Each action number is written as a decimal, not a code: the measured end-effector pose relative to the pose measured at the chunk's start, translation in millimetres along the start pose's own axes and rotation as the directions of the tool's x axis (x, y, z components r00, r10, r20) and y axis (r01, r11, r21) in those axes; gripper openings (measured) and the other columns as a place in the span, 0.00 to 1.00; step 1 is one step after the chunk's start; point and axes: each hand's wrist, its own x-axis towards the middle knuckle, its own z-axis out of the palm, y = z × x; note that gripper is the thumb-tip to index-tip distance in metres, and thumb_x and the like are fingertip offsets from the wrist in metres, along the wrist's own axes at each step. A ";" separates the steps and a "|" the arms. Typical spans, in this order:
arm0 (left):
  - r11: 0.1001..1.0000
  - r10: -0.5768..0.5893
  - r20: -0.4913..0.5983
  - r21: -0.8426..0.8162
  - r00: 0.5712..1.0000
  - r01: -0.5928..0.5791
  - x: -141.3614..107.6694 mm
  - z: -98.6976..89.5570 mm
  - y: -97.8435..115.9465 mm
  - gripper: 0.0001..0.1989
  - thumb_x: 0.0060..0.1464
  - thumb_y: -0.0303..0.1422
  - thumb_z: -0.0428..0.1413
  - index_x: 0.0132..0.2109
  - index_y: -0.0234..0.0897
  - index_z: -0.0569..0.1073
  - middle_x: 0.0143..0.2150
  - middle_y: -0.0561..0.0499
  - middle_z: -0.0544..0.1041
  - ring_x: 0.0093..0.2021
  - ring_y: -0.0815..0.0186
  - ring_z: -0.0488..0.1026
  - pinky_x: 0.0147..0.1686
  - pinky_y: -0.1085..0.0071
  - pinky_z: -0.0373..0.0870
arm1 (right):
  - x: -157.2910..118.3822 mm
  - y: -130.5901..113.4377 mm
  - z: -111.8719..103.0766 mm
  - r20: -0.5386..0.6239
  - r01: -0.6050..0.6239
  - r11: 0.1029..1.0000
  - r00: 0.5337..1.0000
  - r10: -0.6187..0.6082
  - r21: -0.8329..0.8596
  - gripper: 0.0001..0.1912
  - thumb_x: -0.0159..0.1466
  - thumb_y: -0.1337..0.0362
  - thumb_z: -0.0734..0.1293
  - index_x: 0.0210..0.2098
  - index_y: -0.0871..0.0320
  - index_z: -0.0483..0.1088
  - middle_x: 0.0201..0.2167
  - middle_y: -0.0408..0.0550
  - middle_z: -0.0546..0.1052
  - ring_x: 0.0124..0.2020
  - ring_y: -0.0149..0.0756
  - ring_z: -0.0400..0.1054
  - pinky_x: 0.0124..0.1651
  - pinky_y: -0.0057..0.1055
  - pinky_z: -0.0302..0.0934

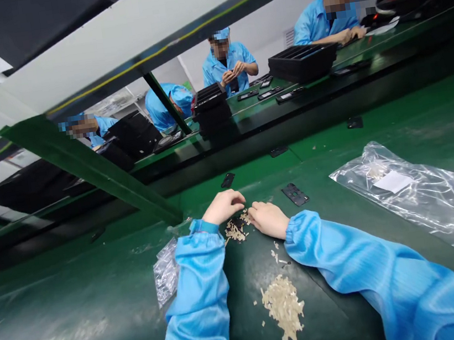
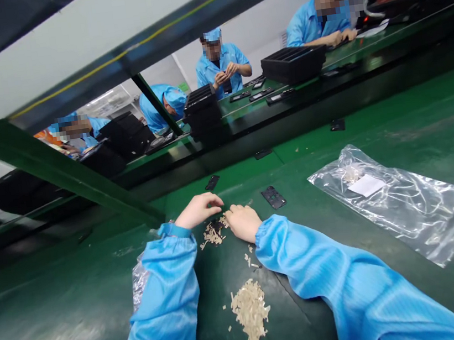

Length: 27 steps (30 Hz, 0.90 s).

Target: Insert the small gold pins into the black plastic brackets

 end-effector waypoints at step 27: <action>0.996 0.088 -0.139 0.029 0.986 -0.085 -14.9 52.5 -6.9 0.05 0.52 0.25 0.51 0.35 0.36 0.70 0.35 0.49 0.71 0.39 0.63 0.66 0.43 0.67 0.65 | -3.9 15.2 -8.7 0.039 0.036 0.976 0.998 -0.046 0.216 0.03 0.59 0.69 0.63 0.34 0.60 0.66 0.32 0.46 0.68 0.32 0.32 0.65 0.38 0.27 0.57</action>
